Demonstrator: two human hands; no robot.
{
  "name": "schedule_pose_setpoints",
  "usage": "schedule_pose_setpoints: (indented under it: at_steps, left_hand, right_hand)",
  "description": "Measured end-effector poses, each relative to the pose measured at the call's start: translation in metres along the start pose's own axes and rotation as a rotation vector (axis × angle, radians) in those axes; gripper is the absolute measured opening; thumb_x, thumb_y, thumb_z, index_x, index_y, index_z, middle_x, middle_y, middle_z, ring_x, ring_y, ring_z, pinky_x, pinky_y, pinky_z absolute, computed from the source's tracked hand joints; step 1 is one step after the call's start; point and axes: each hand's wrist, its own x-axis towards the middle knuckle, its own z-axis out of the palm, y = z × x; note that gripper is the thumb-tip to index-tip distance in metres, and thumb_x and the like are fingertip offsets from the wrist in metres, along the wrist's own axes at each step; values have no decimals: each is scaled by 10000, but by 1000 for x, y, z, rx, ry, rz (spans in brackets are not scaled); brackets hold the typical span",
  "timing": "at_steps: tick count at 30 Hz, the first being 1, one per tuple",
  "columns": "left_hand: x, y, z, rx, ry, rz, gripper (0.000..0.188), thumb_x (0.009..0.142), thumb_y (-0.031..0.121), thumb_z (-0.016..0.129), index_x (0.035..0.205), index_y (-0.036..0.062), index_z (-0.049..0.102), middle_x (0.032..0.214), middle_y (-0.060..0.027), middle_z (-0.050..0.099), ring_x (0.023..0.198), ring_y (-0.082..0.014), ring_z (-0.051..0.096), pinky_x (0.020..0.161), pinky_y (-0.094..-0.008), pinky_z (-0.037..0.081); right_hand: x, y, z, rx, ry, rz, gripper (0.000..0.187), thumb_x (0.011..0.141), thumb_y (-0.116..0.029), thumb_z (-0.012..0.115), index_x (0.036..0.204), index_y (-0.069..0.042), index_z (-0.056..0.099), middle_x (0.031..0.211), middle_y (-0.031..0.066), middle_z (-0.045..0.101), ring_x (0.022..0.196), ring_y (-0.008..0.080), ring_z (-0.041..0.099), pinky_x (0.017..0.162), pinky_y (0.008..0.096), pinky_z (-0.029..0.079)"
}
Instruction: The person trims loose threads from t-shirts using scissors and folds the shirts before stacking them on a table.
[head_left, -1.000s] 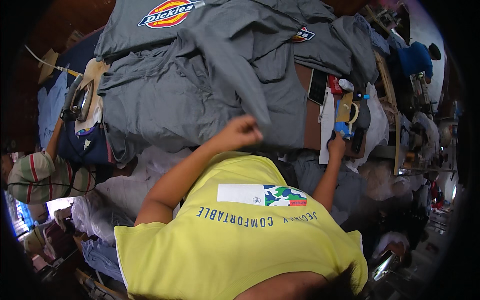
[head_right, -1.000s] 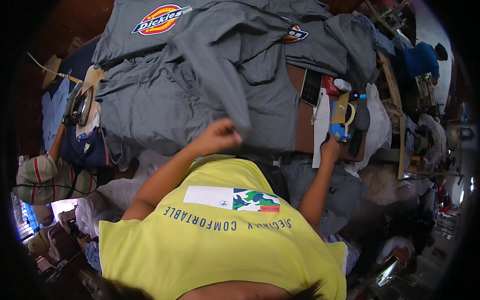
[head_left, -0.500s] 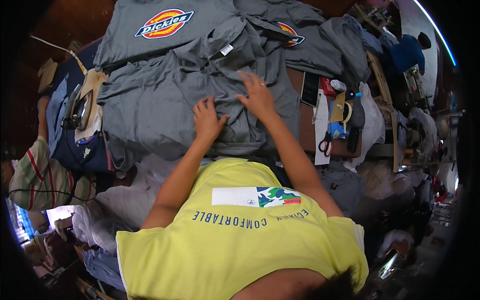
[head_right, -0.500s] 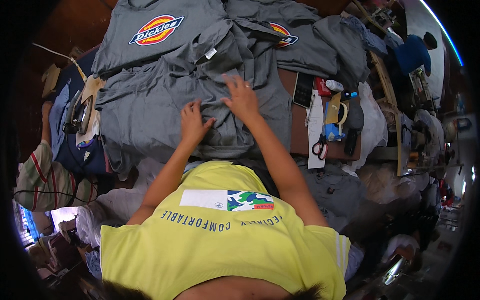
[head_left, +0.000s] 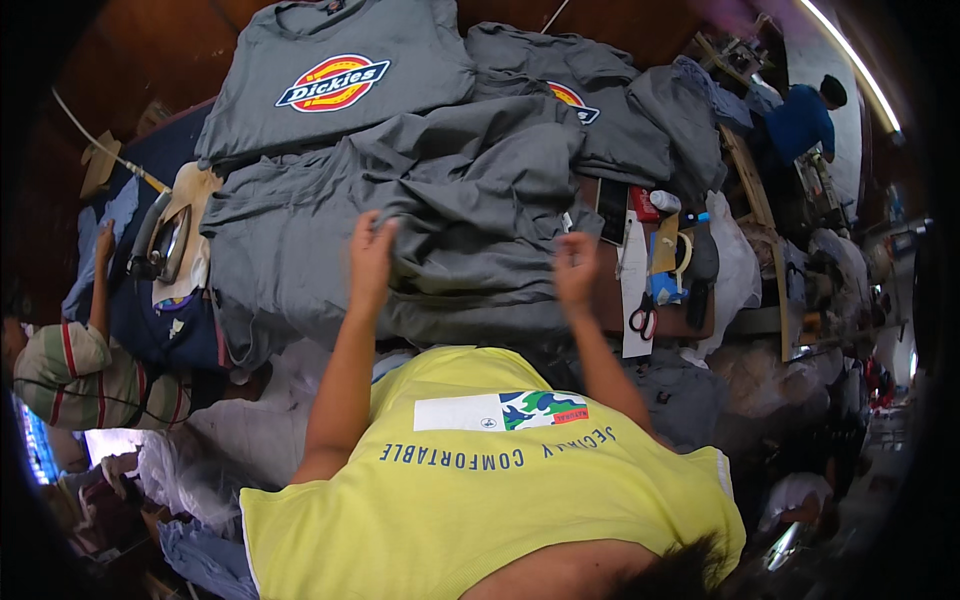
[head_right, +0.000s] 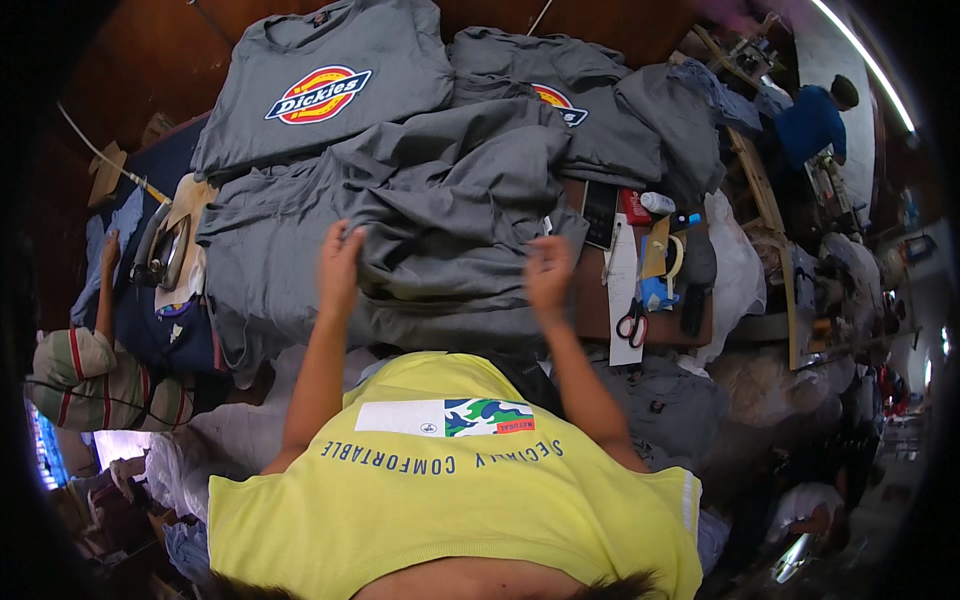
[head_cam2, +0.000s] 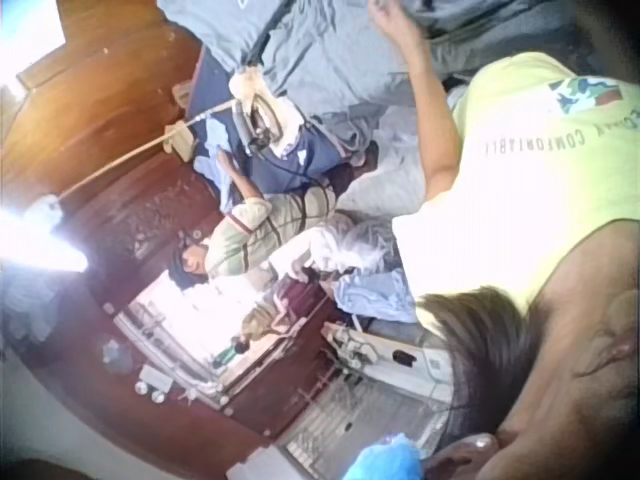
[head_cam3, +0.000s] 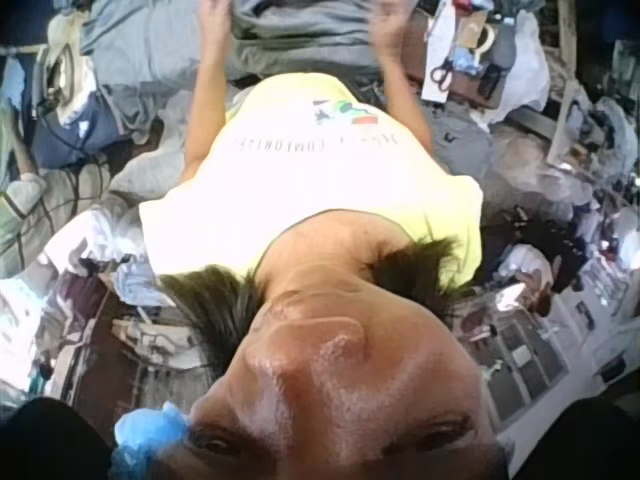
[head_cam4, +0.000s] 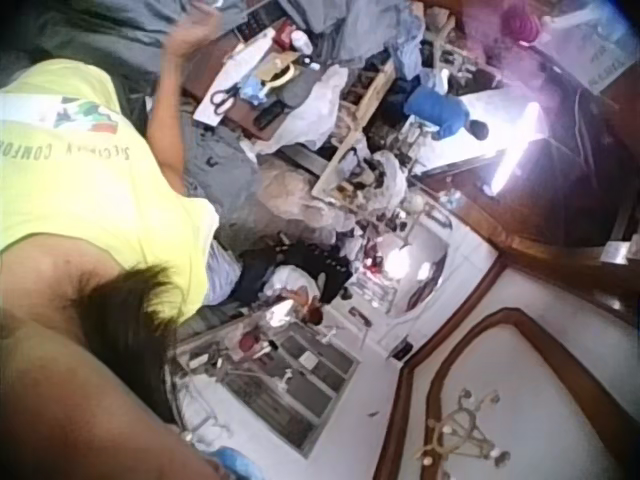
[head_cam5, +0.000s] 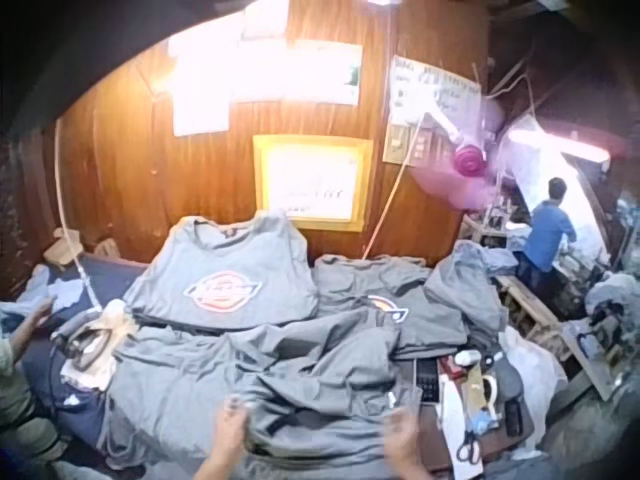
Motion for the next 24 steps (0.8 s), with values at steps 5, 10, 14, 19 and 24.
schedule_pose_setpoints:
  at_steps: [5, 10, 14, 19, 24]
  left_hand:
    - [-54, 84, 66, 244, -803, -352, 195, 765, 95, 606, 928, 38, 515, 754, 35, 506, 714, -48, 464, 610, -185, 370]
    - [-62, 158, 8, 500, -409, 227, 158, 800, 127, 586, 927, 37, 557, 856, -25, 562, 727, -83, 514, 617, -240, 418]
    - [-52, 98, 37, 674, -697, -70, 297, 811, 184, 590, 1070, 43, 549, 911, -65, 599, 785, -118, 552, 682, -250, 440]
    - [-26, 13, 93, 1070, -623, 137, 374, 837, 233, 549, 1127, 3, 496, 1004, -136, 585, 881, -219, 562, 778, -310, 446]
    - [13, 0, 56, 780, -89, 310, 376, 832, 232, 554, 1122, 1, 493, 1008, -135, 583, 880, -221, 564, 782, -312, 446]
  right_hand:
    - [-8, 20, 66, -264, -980, -14, 361, 674, -44, 566, 1034, -35, 541, 1020, 135, 561, 959, 316, 526, 806, 369, 417]
    - [63, 60, 35, -186, -263, 114, 346, 684, -70, 571, 1027, -37, 542, 1002, 124, 562, 948, 294, 526, 798, 355, 417]
    - [101, 51, 27, -168, -45, 140, 335, 691, -91, 576, 1021, -38, 542, 989, 115, 563, 940, 277, 525, 792, 345, 416]
    - [116, 49, 17, -189, -1, 123, 324, 701, -117, 581, 1013, -40, 543, 971, 103, 564, 929, 255, 525, 784, 331, 416]
    - [69, 61, 0, -175, -102, 135, 314, 711, -143, 587, 1006, -42, 544, 954, 91, 565, 919, 234, 524, 775, 318, 415]
